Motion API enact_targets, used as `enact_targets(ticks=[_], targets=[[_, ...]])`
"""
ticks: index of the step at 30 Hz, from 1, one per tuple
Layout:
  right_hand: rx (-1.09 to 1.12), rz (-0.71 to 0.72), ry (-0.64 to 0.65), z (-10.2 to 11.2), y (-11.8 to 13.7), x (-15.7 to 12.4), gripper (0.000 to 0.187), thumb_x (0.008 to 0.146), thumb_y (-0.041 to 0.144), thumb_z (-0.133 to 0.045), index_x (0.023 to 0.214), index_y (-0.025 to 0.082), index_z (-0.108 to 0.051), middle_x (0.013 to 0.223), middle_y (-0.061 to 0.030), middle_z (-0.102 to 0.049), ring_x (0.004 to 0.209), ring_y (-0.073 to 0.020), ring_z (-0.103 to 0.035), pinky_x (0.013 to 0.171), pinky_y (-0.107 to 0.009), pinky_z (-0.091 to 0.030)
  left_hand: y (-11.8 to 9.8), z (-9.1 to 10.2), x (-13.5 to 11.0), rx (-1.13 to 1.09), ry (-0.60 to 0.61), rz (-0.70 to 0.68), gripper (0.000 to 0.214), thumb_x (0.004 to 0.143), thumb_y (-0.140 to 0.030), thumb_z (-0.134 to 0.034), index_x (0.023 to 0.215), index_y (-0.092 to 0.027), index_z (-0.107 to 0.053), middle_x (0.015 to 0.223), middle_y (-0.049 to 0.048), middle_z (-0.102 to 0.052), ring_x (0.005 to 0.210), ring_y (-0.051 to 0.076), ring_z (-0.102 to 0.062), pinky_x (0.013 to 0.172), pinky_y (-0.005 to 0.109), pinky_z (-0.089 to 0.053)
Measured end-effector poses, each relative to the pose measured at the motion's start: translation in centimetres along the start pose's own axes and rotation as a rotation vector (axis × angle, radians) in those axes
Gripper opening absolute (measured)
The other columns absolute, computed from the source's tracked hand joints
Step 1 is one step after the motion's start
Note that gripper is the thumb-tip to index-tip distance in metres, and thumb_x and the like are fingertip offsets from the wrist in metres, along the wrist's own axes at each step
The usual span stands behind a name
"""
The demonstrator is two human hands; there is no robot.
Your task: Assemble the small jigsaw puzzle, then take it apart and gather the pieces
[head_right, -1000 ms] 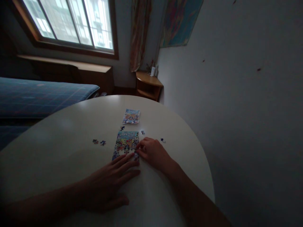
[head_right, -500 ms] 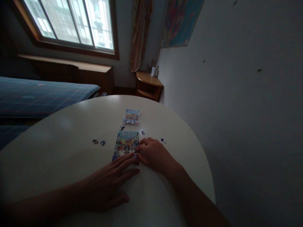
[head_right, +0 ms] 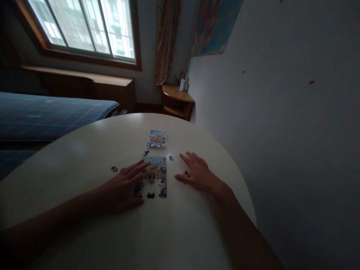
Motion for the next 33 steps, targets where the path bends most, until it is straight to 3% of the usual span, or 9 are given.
enact_targets(ticks=[3, 7, 10, 13, 16, 24, 33], targets=[[-0.001, -0.022, 0.079, -1.3, 0.3, 0.3, 0.086, 0.081, 0.072, -0.052, 0.151, 0.026, -0.031, 0.160, -0.0142, -0.021, 0.146, -0.0380, -0.017, 0.117, -0.058, -0.018, -0.1, -0.4, 0.1, -0.011, -0.007, 0.008, 0.075, 0.084, -0.040, -0.065, 0.148, -0.025, -0.029, 0.158, 0.0118, -0.023, 0.145, 0.037, -0.020, 0.111, 0.060, -0.032], [0.015, 0.008, 0.087, -1.6, 0.5, 0.6, 0.083, 0.084, 0.071, -0.049, 0.152, 0.026, -0.030, 0.160, -0.0135, -0.018, 0.147, -0.0361, -0.014, 0.117, -0.058, -0.016, -0.6, -0.4, 0.2, -0.040, -0.043, -0.097, 0.054, 0.082, -0.032, -0.068, 0.132, -0.025, -0.051, 0.154, 0.0082, -0.034, 0.143, 0.033, -0.026, 0.112, 0.056, -0.034], [0.081, 0.057, 0.077, -0.8, -0.2, 0.4, 0.085, 0.081, 0.068, -0.058, 0.150, 0.024, -0.034, 0.158, -0.0143, -0.026, 0.146, -0.0335, -0.020, 0.118, -0.055, -0.020, -1.1, -0.2, 0.3, -0.061, -0.094, -0.190, 0.026, 0.084, -0.027, -0.066, 0.110, -0.025, -0.063, 0.144, 0.0053, -0.048, 0.138, 0.028, -0.036, 0.111, 0.050, -0.037], [0.175, 0.098, 0.086, 0.3, -1.1, -0.2, 0.081, 0.076, 0.061, -0.069, 0.143, 0.023, -0.045, 0.153, -0.0132, -0.038, 0.143, -0.0297, -0.031, 0.117, -0.049, -0.027, -1.5, -0.2, 0.5, -0.079, -0.123, -0.231, 0.013, 0.087, -0.023, -0.062, 0.099, -0.024, -0.065, 0.132, 0.0047, -0.058, 0.132, 0.024, -0.043, 0.109, 0.047, -0.039], [0.215, 0.066, 0.110, 1.2, -1.6, -0.6, 0.071, 0.071, 0.055, -0.075, 0.132, 0.023, -0.058, 0.149, -0.0121, -0.042, 0.139, -0.0285, -0.037, 0.115, -0.047, -0.030, -1.7, -0.2, 0.8, -0.096, -0.136, -0.224, 0.008, 0.088, -0.023, -0.061, 0.095, -0.023, -0.065, 0.126, 0.0053, -0.062, 0.129, 0.024, -0.047, 0.106, 0.046, -0.042], [0.338, 0.038, 0.096, 3.0, -3.0, -1.2, 0.049, 0.074, 0.048, -0.074, 0.116, 0.025, -0.066, 0.128, -0.0080, -0.061, 0.121, -0.0254, -0.055, 0.108, -0.043, -0.039, -1.7, -0.7, 0.9, -0.099, -0.150, -0.185, 0.003, 0.087, -0.022, -0.063, 0.090, -0.023, -0.063, 0.122, 0.0032, -0.063, 0.123, 0.022, -0.052, 0.101, 0.043, -0.046], [0.287, -0.095, 0.043, 2.6, -5.0, -1.2, 0.038, 0.079, 0.043, -0.069, 0.109, 0.020, -0.069, 0.109, -0.0099, -0.068, 0.095, -0.0220, -0.064, 0.084, -0.035, -0.050, -1.0, 0.1, 0.8, -0.056, -0.182, -0.119, 0.008, 0.091, -0.024, -0.057, 0.097, -0.022, -0.062, 0.116, 0.0049, -0.065, 0.113, 0.022, -0.058, 0.095, 0.042, -0.051]])
Point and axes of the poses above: each hand's wrist, its own x-axis towards the middle knuckle, its own z-axis out of the back of the hand, y = z × x, the point moved 2 cm from there along x, towards the middle knuckle
